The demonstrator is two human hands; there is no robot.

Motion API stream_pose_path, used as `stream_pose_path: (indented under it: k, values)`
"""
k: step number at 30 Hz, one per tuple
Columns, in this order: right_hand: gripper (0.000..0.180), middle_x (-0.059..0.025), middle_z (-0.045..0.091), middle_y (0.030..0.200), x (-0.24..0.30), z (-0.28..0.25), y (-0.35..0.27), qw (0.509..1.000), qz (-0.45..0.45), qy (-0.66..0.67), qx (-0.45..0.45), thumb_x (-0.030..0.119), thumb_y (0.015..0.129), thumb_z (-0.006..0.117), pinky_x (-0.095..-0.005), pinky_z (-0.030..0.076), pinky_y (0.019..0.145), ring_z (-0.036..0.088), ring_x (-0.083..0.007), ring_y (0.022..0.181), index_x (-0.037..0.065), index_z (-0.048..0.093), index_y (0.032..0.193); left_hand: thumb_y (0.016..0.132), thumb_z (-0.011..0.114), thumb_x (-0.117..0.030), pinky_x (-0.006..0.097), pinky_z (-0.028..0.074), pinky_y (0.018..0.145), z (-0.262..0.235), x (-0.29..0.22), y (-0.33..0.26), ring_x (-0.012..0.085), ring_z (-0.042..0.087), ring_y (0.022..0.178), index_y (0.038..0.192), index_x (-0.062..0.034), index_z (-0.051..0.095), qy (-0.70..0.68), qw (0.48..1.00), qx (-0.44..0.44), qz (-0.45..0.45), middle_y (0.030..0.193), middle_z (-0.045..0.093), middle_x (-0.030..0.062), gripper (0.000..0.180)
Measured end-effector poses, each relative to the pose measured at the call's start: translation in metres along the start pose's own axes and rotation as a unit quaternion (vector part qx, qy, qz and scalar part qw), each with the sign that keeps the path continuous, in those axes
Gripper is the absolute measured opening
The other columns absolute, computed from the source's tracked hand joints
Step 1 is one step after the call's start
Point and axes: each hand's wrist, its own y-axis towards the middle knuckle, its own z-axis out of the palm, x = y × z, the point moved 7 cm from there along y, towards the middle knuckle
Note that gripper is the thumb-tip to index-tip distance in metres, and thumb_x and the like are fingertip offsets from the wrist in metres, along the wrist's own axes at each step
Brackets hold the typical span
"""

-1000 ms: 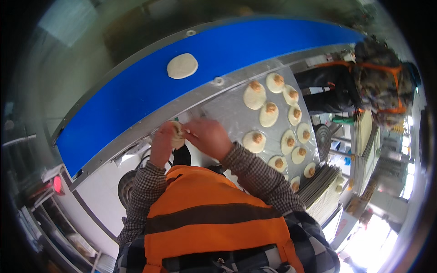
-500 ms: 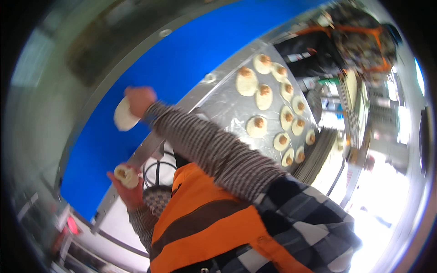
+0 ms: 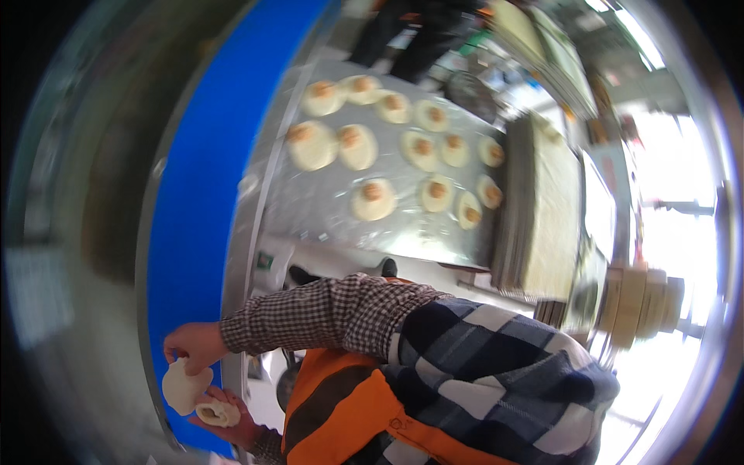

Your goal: The person walks to a workstation and begins assembling dumplings by hand. They pick up dough discs from a conveyor, place filling on each, fold and seal the edges, then set the finished dumplings on a tray. The process repeats continuously.

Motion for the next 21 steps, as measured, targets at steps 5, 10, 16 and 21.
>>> stream_pose_path:
  k: [5,10,16,21]
  values:
    - [0.044,-0.0115,0.063,0.090,0.041,-0.202,-0.218,0.928,0.100,-0.102,-0.344,0.014,0.071,0.067,-0.0362,0.052,0.074,0.063,-0.0240,0.083,0.006,0.062,0.114,0.099,0.028,-0.057,0.025,0.051,0.051,0.116,0.104,0.076,0.0191,0.058,0.080,0.108,-0.0079,0.054,0.163,0.964,0.174,-0.115,0.107,0.054,0.0117,0.056]
    - [0.041,-0.0013,0.055,0.077,0.112,-0.238,-0.601,0.620,0.050,-0.150,-0.769,0.002,0.075,0.065,-0.0272,0.050,0.063,0.058,-0.0079,0.072,0.008,0.060,0.115,0.099,0.031,-0.055,0.028,0.048,0.049,0.247,0.258,0.055,0.0191,0.056,0.066,0.096,-0.0067,0.054,0.167,0.901,0.238,-0.323,0.084,0.055,0.0103,0.053]
    - [0.040,-0.0002,0.056,0.082,0.160,-0.161,-0.992,0.288,-0.026,-0.260,-0.921,0.000,0.083,0.062,-0.0246,0.051,0.061,0.057,-0.0080,0.073,0.006,0.056,0.123,0.100,0.031,-0.053,0.030,0.049,0.048,0.373,0.421,-0.060,0.0207,0.057,0.065,0.101,-0.0067,0.055,0.234,0.792,0.372,-0.424,0.076,0.056,0.0108,0.052]
    - [0.049,-0.0062,0.064,0.088,0.102,-0.113,-1.142,0.178,0.005,0.007,-0.984,-0.002,0.085,0.059,-0.0231,0.049,0.055,0.060,-0.0107,0.068,0.002,0.046,0.131,0.099,0.030,-0.053,0.031,0.047,0.045,0.400,0.510,-0.141,0.0228,0.058,0.063,0.100,-0.0069,0.055,0.249,0.754,0.374,-0.479,0.077,0.058,0.0121,0.053]
